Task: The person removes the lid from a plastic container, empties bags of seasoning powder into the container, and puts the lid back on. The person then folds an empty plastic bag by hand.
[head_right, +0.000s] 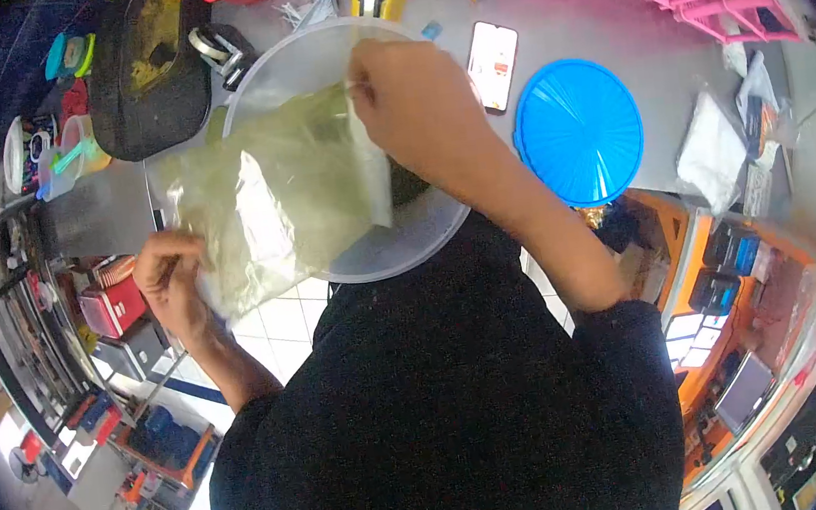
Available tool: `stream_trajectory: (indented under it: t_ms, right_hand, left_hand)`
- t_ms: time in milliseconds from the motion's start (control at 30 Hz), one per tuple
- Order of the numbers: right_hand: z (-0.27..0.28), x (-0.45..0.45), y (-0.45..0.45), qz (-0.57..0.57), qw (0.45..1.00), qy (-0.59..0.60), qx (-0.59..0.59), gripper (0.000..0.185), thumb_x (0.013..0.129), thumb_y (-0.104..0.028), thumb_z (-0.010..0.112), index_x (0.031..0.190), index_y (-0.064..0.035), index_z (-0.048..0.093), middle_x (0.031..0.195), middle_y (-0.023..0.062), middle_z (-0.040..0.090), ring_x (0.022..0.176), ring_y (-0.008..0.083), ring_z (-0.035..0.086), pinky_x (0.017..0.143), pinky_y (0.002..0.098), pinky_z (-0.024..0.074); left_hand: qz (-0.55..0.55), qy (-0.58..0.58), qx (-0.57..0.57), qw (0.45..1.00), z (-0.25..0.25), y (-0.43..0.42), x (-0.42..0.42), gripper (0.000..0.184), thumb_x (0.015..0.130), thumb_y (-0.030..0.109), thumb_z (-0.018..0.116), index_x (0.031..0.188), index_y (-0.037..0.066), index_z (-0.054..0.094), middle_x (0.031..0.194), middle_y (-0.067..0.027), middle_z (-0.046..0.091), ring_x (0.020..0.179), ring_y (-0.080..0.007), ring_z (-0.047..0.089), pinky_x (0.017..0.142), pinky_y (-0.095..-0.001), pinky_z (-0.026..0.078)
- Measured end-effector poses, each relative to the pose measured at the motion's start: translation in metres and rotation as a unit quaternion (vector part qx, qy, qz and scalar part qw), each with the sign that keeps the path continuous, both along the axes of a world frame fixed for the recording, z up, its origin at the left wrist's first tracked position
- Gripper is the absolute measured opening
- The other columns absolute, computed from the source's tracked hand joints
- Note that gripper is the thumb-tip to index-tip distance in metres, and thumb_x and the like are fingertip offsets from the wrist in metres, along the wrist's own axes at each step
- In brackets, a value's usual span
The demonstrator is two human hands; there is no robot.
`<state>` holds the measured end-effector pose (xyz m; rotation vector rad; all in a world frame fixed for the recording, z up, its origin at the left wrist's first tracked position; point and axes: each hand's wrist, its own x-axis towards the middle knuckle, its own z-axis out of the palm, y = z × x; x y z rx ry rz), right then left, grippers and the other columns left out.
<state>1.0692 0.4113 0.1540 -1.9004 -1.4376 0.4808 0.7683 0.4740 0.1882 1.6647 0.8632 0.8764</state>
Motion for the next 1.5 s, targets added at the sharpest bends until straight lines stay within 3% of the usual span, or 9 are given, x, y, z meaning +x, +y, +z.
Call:
stream_trajectory:
  t_ms: [100,200,333,533,733,1000,1033,1267,1500]
  right_hand:
    - [0.021,0.003,-0.015,-0.033,0.999,-0.011,0.018,0.013,0.085,-0.011,0.071,0.086,0.0007,0.065,0.074,0.0134,0.069,0.064,0.0222,0.069,0.06,0.0318,0.0533]
    - [0.027,0.005,-0.02,-0.062,0.998,0.024,0.017,0.014,0.083,-0.014,0.07,0.084,-0.0017,0.064,0.075,0.0152,0.068,0.07,0.0316,0.069,0.065,0.04,0.0534]
    - [0.036,0.007,-0.029,-0.088,0.994,0.061,0.024,0.013,0.086,-0.011,0.07,0.084,-0.0013,0.063,0.073,0.0136,0.068,0.064,0.0252,0.069,0.06,0.0345,0.053]
    - [0.035,0.015,-0.043,-0.121,0.984,0.119,0.044,0.011,0.087,-0.007,0.072,0.085,-0.001,0.062,0.07,0.0088,0.068,0.062,0.0143,0.068,0.057,0.0259,0.0513]
    - [0.018,0.012,-0.054,-0.138,0.976,0.146,0.081,0.012,0.086,-0.005,0.074,0.091,-0.0022,0.063,0.072,0.0058,0.068,0.061,0.0096,0.064,0.057,0.0241,0.0498]
    - [0.02,-0.005,-0.046,-0.055,0.997,0.037,-0.03,0.032,0.087,-0.001,0.07,0.118,-0.0023,0.061,0.077,0.0082,0.069,0.066,0.011,0.066,0.06,0.0254,0.051]
    - [0.017,-0.006,-0.047,-0.069,0.998,0.011,-0.012,0.032,0.086,-0.006,0.07,0.117,-0.0041,0.062,0.076,0.0149,0.068,0.061,0.0233,0.065,0.059,0.0324,0.0518]
    - [0.019,0.003,-0.054,-0.115,0.99,-0.082,0.027,0.015,0.089,-0.006,0.065,0.104,-0.0034,0.068,0.083,0.0142,0.068,0.065,0.0252,0.066,0.059,0.0334,0.0512]
    - [0.012,0.002,-0.057,-0.121,0.992,0.033,0.021,0.01,0.093,-0.004,0.061,0.102,-0.0022,0.066,0.088,0.0129,0.069,0.068,0.019,0.066,0.06,0.0312,0.0538]
  left_hand:
    - [0.019,0.088,0.015,0.996,-0.006,0.007,0.0,0.013,0.083,-0.006,0.056,0.088,-0.002,0.066,0.078,-0.0065,0.063,0.07,-0.0125,0.054,0.068,-0.0248,0.041]
    - [0.004,0.171,0.136,0.976,-0.004,0.011,0.008,0.014,0.084,-0.007,0.055,0.091,-0.002,0.067,0.08,-0.0078,0.063,0.072,-0.0143,0.056,0.069,-0.0247,0.042]
    - [-0.007,0.253,0.234,0.939,0.003,0.013,0.009,0.013,0.089,-0.005,0.055,0.097,-0.003,0.066,0.092,-0.0078,0.065,0.086,-0.0156,0.057,0.08,-0.0276,0.042]
    - [0.142,0.054,0.14,0.978,-0.007,0.006,0.016,0.018,0.085,-0.007,0.059,0.103,-0.004,0.063,0.09,-0.0086,0.064,0.084,-0.0136,0.058,0.078,-0.0255,0.044]
    - [0.06,0.014,-0.008,0.998,0.009,-0.006,0.018,0.018,0.086,-0.003,0.065,0.104,-0.004,0.062,0.095,-0.0086,0.063,0.089,-0.0126,0.058,0.082,-0.0262,0.044]
    - [-0.056,0.073,0.115,0.989,0.03,-0.025,0.07,0.005,0.086,0.0,0.065,0.09,-0.002,0.067,0.074,-0.0078,0.066,0.059,-0.0091,0.062,0.056,-0.0232,0.047]
    - [-0.074,0.104,0.17,0.977,0.034,-0.02,0.074,0.003,0.086,-0.001,0.064,0.088,-0.003,0.064,0.071,-0.0081,0.064,0.059,-0.0103,0.063,0.056,-0.0231,0.047]
    - [0.12,0.098,0.022,0.988,0.003,-0.004,0.056,0.01,0.096,0.008,0.06,0.09,-0.001,0.061,0.062,0.0001,0.057,0.055,-0.0054,0.052,0.052,-0.0202,0.039]
    - [0.11,0.042,0.241,0.963,0.007,0.007,0.054,0.008,0.094,0.005,0.057,0.091,-0.001,0.061,0.087,-0.0129,0.066,0.081,-0.0183,0.063,0.069,-0.0321,0.05]
